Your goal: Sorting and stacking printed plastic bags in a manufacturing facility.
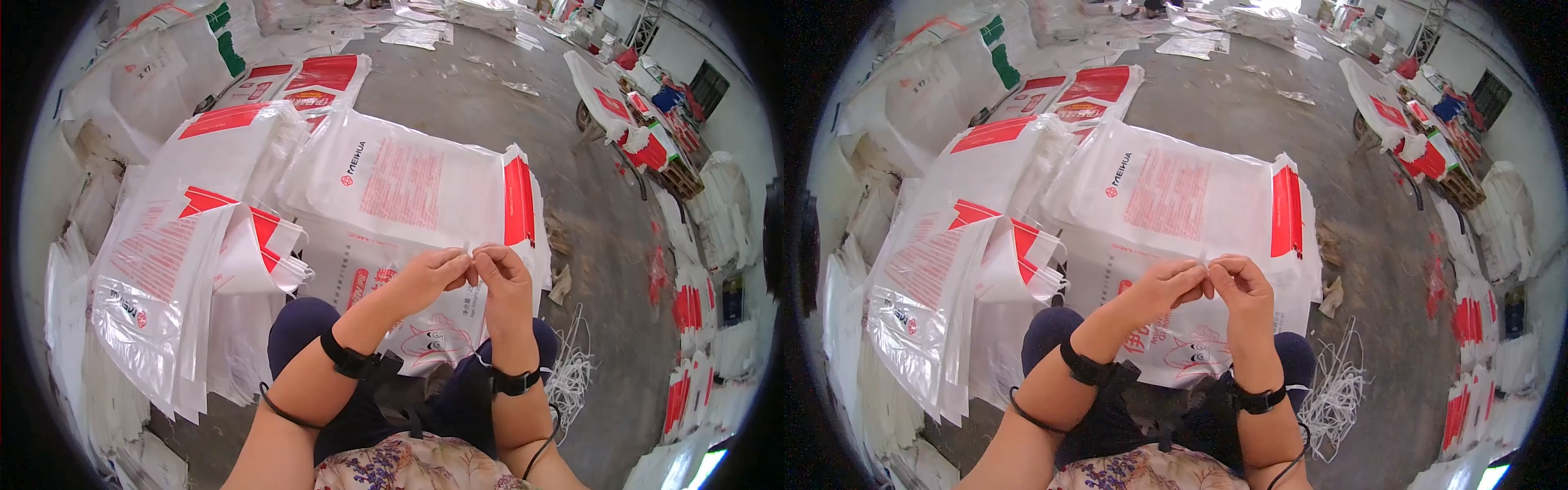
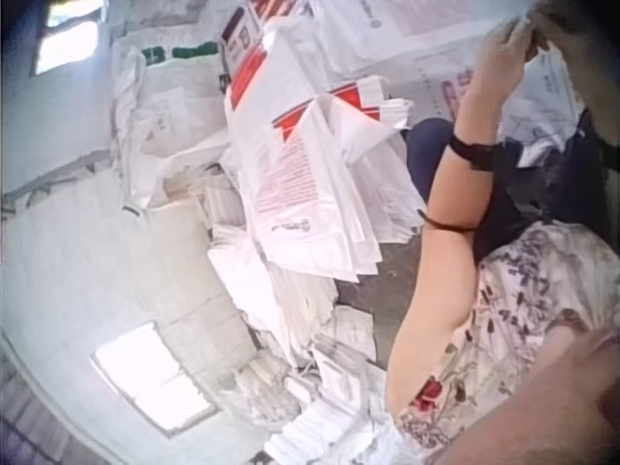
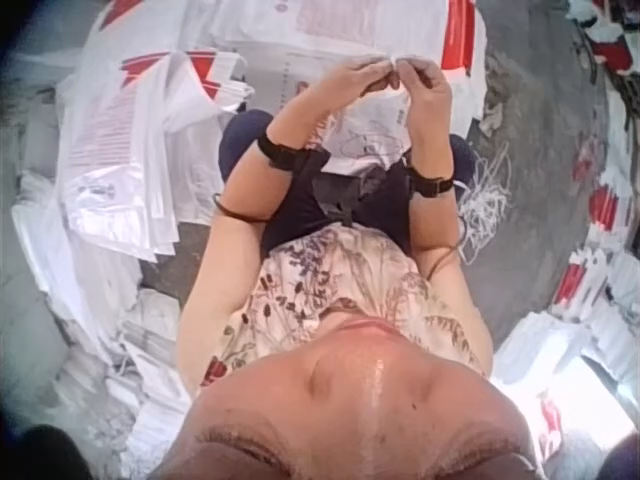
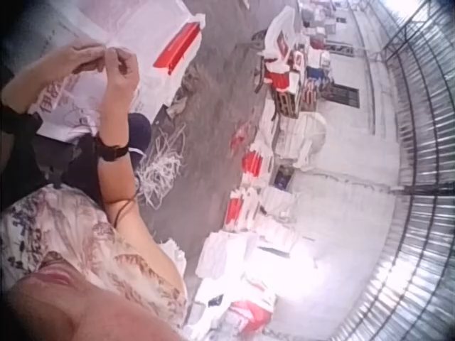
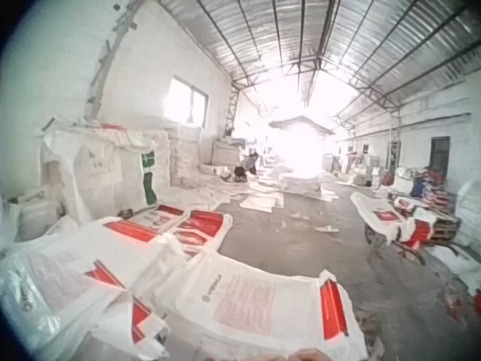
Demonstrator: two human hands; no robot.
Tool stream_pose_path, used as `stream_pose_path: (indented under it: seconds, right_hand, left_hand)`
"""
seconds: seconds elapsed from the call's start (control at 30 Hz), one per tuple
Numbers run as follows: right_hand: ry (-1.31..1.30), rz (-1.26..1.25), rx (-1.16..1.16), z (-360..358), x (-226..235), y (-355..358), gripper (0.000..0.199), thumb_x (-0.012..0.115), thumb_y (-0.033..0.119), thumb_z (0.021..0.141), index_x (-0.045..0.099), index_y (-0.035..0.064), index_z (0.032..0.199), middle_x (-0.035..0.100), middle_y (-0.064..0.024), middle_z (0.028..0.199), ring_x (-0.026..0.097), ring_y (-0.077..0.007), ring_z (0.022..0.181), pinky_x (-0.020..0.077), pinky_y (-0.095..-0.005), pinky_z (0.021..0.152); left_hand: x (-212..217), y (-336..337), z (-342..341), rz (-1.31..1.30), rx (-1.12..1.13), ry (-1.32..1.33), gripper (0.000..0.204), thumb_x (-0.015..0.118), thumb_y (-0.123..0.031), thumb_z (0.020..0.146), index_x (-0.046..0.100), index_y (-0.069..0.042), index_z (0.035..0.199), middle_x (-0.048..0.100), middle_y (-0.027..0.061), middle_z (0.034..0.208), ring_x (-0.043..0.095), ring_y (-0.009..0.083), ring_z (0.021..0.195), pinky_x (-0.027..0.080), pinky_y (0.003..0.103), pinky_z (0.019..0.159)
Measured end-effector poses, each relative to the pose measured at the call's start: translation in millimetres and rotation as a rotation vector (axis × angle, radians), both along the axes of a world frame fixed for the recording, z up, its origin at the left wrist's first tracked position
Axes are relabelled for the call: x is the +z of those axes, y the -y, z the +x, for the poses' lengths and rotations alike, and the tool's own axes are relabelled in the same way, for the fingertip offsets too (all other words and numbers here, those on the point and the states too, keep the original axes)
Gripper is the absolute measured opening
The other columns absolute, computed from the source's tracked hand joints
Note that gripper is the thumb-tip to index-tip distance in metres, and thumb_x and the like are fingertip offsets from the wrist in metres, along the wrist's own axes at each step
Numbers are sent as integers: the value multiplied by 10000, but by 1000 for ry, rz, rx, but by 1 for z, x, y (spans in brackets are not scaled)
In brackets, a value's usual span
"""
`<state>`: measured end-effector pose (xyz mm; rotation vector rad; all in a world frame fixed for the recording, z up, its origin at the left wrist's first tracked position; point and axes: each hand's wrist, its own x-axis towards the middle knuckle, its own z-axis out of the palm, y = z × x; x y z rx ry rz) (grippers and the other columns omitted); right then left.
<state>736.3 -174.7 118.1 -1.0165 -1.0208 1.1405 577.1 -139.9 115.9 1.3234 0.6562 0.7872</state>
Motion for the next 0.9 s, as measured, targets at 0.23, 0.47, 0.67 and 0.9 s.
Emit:
stream_pose_path:
  seconds: [0.23,0.47,0.67,0.9]
  right_hand:
    - [-257,-100,224,5,4,-4,101,651,97,917,669,-2,931,674,-93,937,580,-139,823,449,-287,828]
    - [-175,-58,28,-3,2,-8,125,667,93,909,668,-19,966,690,-76,924,592,-121,764,471,-254,756]
    - [-115,9,-39,-9,0,-11,109,640,80,925,658,3,1001,688,-100,978,639,-159,874,495,-286,834]
    - [-295,-19,-1,-4,5,-13,334,667,206,928,623,15,1198,676,-55,1033,598,-112,917,446,-246,815]
  left_hand:
    - [0,2,-6,-116,-153,75,374,424,-339,1014,614,-52,865,399,-57,636,347,43,561,279,216,511]
    - [5,6,6,-65,36,-2,366,453,-351,1018,620,-44,908,389,-68,634,348,34,571,282,215,507]
    - [-8,1,11,52,262,35,239,544,-250,1004,649,-37,983,443,-81,687,377,20,618,307,197,539]
    - [-6,-1,5,94,292,42,223,566,-225,992,680,-33,996,460,-83,705,388,17,634,314,194,546]
